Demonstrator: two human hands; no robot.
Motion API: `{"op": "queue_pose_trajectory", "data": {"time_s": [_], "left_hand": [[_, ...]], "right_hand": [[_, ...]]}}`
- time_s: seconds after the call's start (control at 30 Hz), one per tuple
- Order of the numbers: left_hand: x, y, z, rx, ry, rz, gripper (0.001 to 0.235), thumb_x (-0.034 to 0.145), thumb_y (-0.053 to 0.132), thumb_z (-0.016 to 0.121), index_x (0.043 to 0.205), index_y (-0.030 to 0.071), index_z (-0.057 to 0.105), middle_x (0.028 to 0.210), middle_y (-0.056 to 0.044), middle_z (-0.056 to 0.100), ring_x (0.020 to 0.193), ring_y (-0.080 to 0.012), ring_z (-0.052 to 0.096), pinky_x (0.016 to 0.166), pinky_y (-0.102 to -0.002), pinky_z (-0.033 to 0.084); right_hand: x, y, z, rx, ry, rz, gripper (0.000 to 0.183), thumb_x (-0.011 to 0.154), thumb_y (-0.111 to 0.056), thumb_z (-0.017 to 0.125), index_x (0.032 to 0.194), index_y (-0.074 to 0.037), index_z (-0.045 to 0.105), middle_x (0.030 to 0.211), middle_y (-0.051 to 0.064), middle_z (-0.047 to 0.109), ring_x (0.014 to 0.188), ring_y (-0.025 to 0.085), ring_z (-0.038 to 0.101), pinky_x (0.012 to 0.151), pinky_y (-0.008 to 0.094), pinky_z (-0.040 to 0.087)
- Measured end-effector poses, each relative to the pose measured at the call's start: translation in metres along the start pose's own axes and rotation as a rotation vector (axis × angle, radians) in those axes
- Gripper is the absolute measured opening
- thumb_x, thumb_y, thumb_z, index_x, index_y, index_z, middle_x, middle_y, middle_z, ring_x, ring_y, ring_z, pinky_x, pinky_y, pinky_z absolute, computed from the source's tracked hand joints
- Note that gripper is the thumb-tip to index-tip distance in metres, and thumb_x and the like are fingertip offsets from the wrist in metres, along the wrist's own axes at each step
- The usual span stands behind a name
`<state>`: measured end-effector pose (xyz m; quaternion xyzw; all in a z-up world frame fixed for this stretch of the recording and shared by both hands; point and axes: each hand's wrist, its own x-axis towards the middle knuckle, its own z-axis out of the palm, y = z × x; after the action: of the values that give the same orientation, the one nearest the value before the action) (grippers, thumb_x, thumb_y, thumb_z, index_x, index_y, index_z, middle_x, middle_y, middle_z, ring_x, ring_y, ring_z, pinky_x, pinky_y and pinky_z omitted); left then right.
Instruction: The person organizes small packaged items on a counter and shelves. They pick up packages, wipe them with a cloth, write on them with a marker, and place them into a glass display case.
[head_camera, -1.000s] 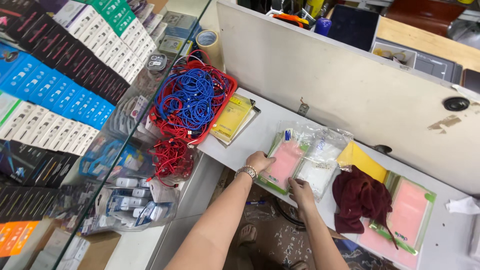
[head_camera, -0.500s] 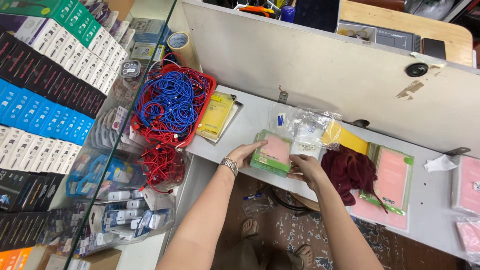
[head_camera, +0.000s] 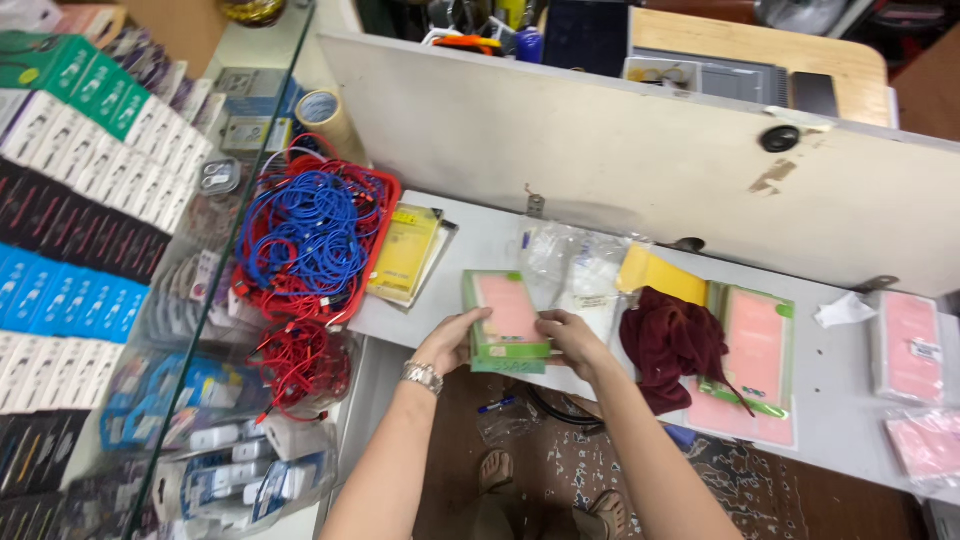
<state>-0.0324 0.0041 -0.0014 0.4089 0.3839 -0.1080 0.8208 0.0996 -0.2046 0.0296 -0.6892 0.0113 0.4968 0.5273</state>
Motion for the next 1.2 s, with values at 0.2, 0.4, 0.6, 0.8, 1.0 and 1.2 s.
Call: {"op": "queue_pose_trajectory", "data": {"time_s": [0.2, 0.4, 0.6, 0.8, 1.0, 1.2], "left_hand": [[-0.036, 0.009, 0.024, -0.081, 0.0, 0.227, 0.059, 0.084, 0.024, 0.07, 0.136, 0.006, 0.049, 0.124, -0.009, 0.066, 0.109, -0.0246, 0.068, 0.086, -0.046, 0.059], [-0.034, 0.021, 0.117, -0.015, -0.228, 0.318, 0.068, 0.087, 0.018, 0.074, 0.147, 0.004, 0.045, 0.133, -0.012, 0.062, 0.12, -0.0259, 0.063, 0.101, -0.044, 0.054], [-0.009, -0.012, 0.238, 0.08, -0.306, 0.118, 0.071, 0.08, 0.015, 0.073, 0.144, 0.01, 0.045, 0.133, -0.009, 0.063, 0.121, -0.0248, 0.063, 0.105, -0.046, 0.051], [0.036, -0.083, 0.316, -0.03, -0.365, -0.083, 0.055, 0.081, 0.02, 0.072, 0.132, 0.007, 0.056, 0.126, -0.01, 0.065, 0.115, -0.0276, 0.063, 0.104, -0.047, 0.05], [0.064, -0.11, 0.314, -0.084, -0.251, -0.081, 0.063, 0.077, 0.03, 0.073, 0.134, 0.008, 0.059, 0.127, -0.011, 0.067, 0.116, -0.0279, 0.063, 0.105, -0.046, 0.046], [0.054, -0.098, 0.288, -0.034, -0.073, -0.036, 0.071, 0.074, 0.037, 0.07, 0.138, 0.011, 0.055, 0.132, -0.013, 0.066, 0.117, -0.0319, 0.061, 0.103, -0.051, 0.044]], "right_hand": [[-0.039, -0.026, 0.003, 0.012, 0.011, -0.192, 0.046, 0.094, -0.028, 0.064, 0.136, -0.011, 0.059, 0.124, 0.007, 0.068, 0.109, 0.019, 0.063, 0.09, 0.036, 0.05], [-0.067, -0.01, -0.095, 0.287, 0.195, -0.354, 0.044, 0.1, -0.034, 0.057, 0.134, -0.007, 0.061, 0.126, 0.009, 0.07, 0.111, 0.019, 0.066, 0.088, 0.033, 0.053], [-0.078, 0.072, -0.269, 0.27, 0.762, -0.403, 0.044, 0.097, -0.025, 0.064, 0.135, -0.001, 0.063, 0.122, 0.014, 0.067, 0.105, 0.022, 0.064, 0.086, 0.035, 0.057], [-0.069, 0.138, -0.363, -0.044, 0.809, -0.154, 0.058, 0.089, -0.025, 0.076, 0.137, 0.001, 0.058, 0.119, 0.022, 0.07, 0.105, 0.027, 0.069, 0.088, 0.037, 0.055], [-0.063, 0.135, -0.373, -0.075, 0.568, 0.081, 0.059, 0.086, -0.024, 0.075, 0.138, -0.004, 0.057, 0.117, 0.019, 0.071, 0.1, 0.028, 0.071, 0.081, 0.047, 0.06], [-0.088, 0.11, -0.43, 0.151, 0.377, -0.039, 0.048, 0.09, -0.03, 0.069, 0.132, -0.008, 0.065, 0.112, 0.006, 0.069, 0.096, 0.017, 0.062, 0.079, 0.033, 0.051]]}}
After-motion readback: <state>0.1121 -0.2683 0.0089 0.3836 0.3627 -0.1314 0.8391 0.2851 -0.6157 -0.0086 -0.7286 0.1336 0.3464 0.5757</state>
